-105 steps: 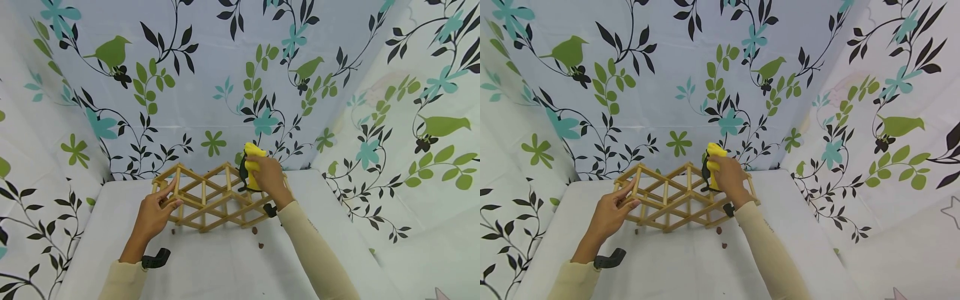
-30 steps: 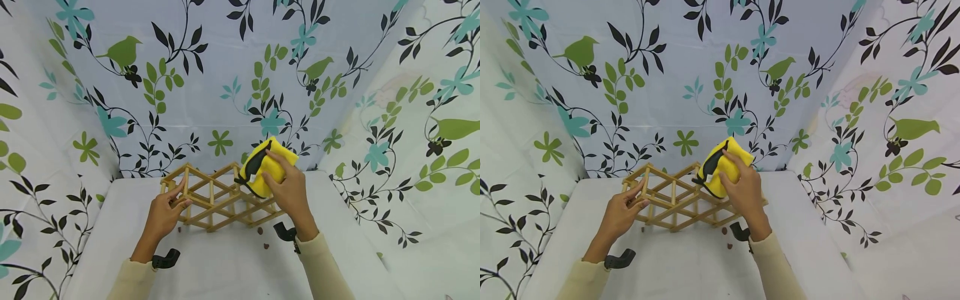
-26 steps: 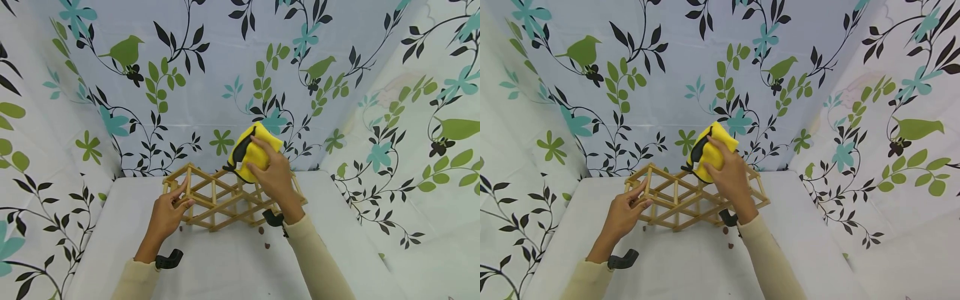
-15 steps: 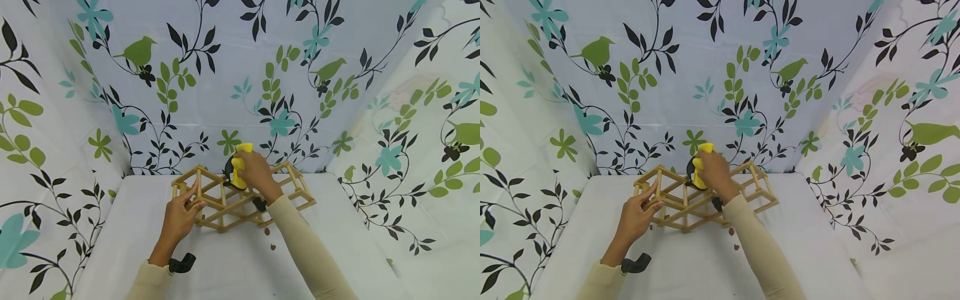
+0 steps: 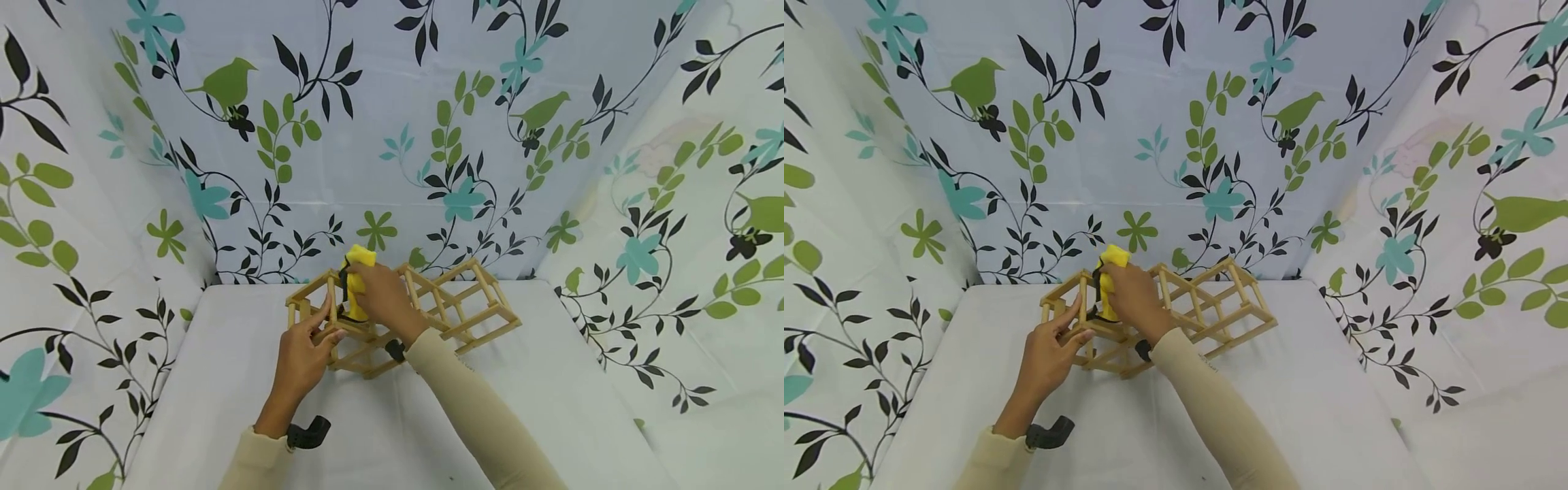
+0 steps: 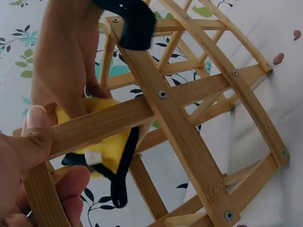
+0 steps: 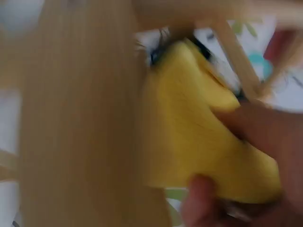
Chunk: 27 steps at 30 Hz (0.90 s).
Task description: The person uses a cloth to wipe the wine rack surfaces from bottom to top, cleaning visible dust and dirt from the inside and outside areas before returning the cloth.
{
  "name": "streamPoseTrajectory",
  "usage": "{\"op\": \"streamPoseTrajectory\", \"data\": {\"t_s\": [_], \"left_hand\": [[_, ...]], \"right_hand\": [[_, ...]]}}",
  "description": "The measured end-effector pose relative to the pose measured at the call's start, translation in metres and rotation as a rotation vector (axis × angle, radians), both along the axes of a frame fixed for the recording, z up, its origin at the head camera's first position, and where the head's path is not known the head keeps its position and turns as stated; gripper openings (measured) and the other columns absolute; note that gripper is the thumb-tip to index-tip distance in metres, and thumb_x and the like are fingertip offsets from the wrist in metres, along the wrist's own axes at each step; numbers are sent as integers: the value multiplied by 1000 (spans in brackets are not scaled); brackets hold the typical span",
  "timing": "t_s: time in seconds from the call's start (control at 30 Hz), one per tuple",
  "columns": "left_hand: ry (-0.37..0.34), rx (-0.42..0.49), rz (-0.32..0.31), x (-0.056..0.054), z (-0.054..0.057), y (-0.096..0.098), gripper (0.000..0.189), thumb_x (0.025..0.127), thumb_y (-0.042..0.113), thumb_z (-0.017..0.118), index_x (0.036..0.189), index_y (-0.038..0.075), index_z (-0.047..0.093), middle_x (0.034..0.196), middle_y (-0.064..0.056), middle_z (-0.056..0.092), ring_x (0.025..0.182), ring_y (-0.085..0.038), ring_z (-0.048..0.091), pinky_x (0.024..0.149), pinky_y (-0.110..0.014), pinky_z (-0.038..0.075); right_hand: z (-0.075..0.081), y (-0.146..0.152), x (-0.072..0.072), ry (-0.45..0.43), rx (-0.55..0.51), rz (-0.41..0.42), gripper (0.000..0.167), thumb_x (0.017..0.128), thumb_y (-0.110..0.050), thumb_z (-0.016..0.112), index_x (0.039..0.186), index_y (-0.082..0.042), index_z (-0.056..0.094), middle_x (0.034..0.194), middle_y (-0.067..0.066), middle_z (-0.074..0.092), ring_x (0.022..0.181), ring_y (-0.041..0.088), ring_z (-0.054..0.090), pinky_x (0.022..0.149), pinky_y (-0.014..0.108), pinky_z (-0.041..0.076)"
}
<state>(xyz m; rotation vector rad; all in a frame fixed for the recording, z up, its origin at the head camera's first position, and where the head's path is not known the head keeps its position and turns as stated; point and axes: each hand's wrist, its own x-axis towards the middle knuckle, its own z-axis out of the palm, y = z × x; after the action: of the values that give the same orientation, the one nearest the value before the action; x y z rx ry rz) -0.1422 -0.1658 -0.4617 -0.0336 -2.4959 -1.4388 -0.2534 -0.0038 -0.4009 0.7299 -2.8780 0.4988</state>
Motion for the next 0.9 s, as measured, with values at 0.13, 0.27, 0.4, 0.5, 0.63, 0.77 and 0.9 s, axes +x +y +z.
{"op": "streamPoseTrajectory", "data": {"t_s": [0.13, 0.27, 0.4, 0.5, 0.63, 0.77, 0.9], "left_hand": [[-15, -6, -16, 0, 0, 0, 73, 97, 29, 79, 162, 30, 45, 67, -6, 59, 58, -15, 49, 50, -27, 43], [-26, 5, -7, 0, 0, 2, 73, 97, 28, 79, 161, 33, 45, 70, -8, 63, 58, -16, 52, 50, -27, 44], [-29, 10, -1, 0, 0, 3, 73, 98, 27, 79, 161, 33, 44, 73, -9, 64, 60, -16, 52, 51, -26, 45], [-27, 6, -1, 0, 0, 4, 73, 97, 27, 80, 161, 32, 45, 73, -8, 62, 59, -16, 50, 51, -26, 44], [-14, 9, 4, 1, 1, 3, 73, 97, 27, 80, 161, 32, 46, 73, -8, 64, 60, -16, 49, 51, -27, 43], [-6, 13, 9, 1, 1, 2, 72, 97, 26, 80, 161, 30, 46, 74, -10, 65, 61, -17, 50, 52, -27, 44], [-20, 27, 9, 1, 0, 3, 72, 97, 27, 80, 161, 32, 47, 76, -11, 67, 61, -17, 53, 52, -27, 46]], "right_hand": [[10, 2, 2, 3, -26, -66, 45, 92, -14, 85, 135, -22, 73, 123, 5, 78, 106, 28, 74, 87, 44, 62], [10, -3, 6, 76, -220, 16, 48, 95, -17, 82, 141, -23, 69, 122, 9, 79, 98, 26, 73, 83, 39, 61], [2, 3, 10, -17, -128, 13, 46, 100, -20, 77, 145, -19, 66, 125, 9, 77, 96, 23, 71, 80, 34, 60], [10, 17, 11, -17, -85, -66, 43, 97, -16, 79, 140, -18, 70, 125, 9, 78, 94, 25, 71, 78, 38, 61], [22, 29, 10, 175, -257, -185, 47, 92, -8, 80, 137, -17, 73, 112, 16, 80, 83, 30, 73, 67, 43, 60], [15, 30, 11, 202, -213, -215, 44, 93, -5, 78, 136, -12, 73, 107, 17, 81, 81, 33, 75, 66, 45, 61], [6, 27, 17, 16, -56, -95, 39, 91, -11, 82, 130, -15, 77, 115, 8, 80, 90, 27, 72, 76, 40, 60]]}}
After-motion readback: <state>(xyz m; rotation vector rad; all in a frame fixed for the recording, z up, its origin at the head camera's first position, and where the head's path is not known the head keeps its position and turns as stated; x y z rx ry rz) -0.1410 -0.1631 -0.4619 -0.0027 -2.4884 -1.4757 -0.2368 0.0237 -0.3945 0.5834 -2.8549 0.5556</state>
